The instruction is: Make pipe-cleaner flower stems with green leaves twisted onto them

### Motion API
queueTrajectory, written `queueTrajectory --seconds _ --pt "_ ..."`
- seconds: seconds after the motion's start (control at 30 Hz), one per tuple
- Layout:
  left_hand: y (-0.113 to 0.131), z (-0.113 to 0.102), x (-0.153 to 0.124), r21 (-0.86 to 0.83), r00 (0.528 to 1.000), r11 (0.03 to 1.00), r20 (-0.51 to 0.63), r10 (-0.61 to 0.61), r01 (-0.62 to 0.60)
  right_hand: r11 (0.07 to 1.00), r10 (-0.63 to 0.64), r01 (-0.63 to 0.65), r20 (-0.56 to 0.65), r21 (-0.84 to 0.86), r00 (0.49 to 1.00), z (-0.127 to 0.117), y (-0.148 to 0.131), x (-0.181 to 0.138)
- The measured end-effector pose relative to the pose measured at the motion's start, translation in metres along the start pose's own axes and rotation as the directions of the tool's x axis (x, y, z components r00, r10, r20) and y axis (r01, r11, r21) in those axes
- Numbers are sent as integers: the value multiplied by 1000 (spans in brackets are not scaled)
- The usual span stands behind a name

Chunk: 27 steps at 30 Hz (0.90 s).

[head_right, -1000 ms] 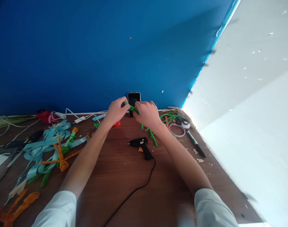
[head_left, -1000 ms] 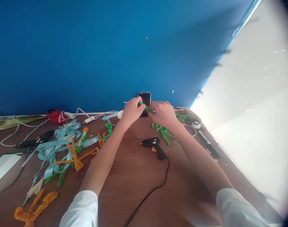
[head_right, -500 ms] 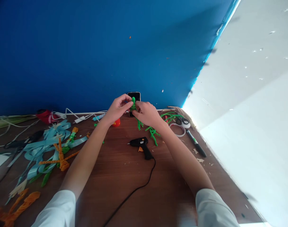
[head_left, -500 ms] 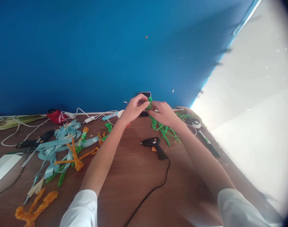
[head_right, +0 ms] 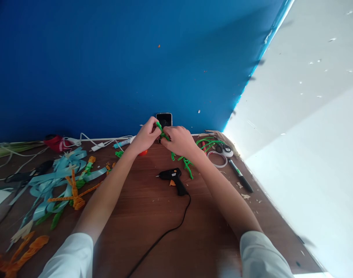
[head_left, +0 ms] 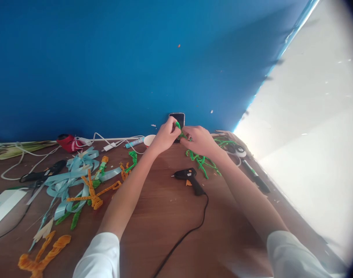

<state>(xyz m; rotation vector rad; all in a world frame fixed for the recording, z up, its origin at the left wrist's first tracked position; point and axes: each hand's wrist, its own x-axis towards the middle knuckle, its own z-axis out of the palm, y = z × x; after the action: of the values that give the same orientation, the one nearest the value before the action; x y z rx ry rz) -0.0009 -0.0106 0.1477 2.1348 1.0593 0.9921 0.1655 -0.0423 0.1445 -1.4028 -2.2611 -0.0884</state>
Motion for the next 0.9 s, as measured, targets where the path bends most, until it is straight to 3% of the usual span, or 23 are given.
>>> queueTrajectory --seconds 0.47,0.8,0.9 --pt "4 5 -1 22 974 990 -179 138 -137 994 -4 14 -85 110 996 -5 -3 0" --pt "-3 -4 2 39 967 976 -133 217 -213 941 79 -54 -63 334 995 -4 4 2" --pt "-3 -5 2 12 969 978 -136 209 -209 920 50 -35 -30 390 998 -5 4 2"
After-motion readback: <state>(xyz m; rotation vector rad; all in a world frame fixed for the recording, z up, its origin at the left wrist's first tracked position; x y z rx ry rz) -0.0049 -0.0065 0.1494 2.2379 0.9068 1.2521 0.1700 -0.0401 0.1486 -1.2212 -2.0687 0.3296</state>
